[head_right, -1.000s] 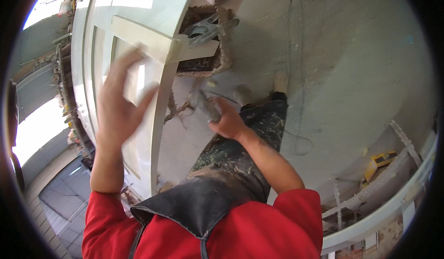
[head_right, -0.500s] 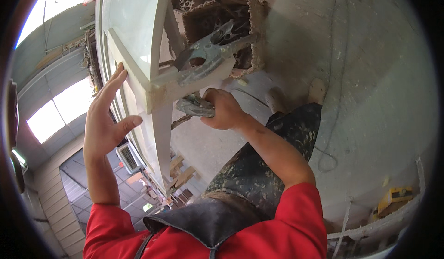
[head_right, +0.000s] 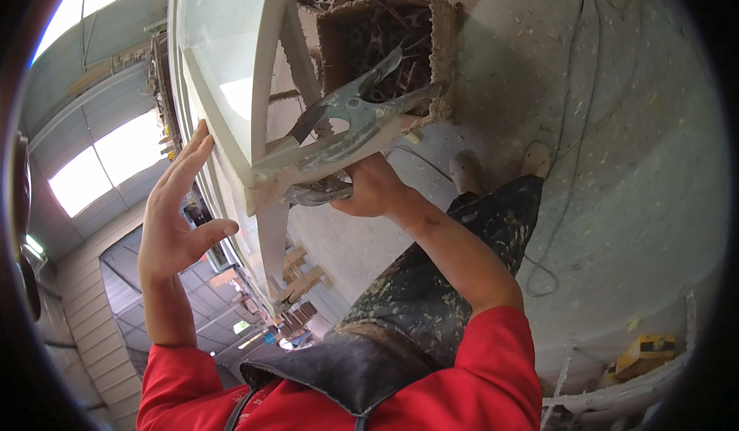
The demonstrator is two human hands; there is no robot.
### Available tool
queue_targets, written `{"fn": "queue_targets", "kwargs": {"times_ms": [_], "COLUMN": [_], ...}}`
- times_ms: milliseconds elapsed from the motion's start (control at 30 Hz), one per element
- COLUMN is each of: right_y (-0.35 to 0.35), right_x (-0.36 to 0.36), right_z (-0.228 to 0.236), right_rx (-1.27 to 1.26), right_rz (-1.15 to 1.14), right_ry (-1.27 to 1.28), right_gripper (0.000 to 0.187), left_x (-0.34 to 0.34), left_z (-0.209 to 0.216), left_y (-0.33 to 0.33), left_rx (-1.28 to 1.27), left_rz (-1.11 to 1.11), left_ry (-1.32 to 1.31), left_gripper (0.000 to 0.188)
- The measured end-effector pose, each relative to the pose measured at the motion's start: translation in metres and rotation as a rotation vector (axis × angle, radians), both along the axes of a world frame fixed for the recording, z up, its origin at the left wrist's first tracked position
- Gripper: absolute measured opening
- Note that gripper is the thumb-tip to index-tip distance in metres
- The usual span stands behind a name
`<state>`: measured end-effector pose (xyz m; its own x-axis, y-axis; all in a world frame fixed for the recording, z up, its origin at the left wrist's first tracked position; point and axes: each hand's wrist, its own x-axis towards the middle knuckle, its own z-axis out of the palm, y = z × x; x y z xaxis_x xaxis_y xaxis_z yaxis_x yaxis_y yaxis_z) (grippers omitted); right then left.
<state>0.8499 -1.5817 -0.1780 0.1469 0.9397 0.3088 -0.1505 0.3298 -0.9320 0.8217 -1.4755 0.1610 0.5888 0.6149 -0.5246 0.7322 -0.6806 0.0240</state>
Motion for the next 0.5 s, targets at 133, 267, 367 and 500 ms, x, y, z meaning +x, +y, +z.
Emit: {"fn": "queue_targets", "kwargs": {"times_ms": [133,267,367,500], "right_y": [-0.003,-0.021,-0.046,-0.085], "right_x": [0.013,0.034,0.055,0.07], "right_z": [0.014,0.04,0.062,0.098], "right_rx": [-0.11,-0.253,-0.323,-0.461], "right_rz": [0.064,0.085,0.125,0.147], "right_ry": [-0.111,-0.197,-0.205,-0.225], "right_gripper": [0.072,0.082,0.082,0.069], "left_x": [-0.004,-0.008,-0.009,-0.022], "left_z": [0.002,0.004,0.003,-0.005], "left_y": [0.005,0.007,0.005,-0.002], "left_rx": [-0.004,0.011,0.012,0.038], "left_rz": [0.018,0.032,0.087,0.155], "left_ry": [-0.006,-0.011,-0.017,-0.112], "left_gripper": [0.102,0.095,0.09,0.097]}}
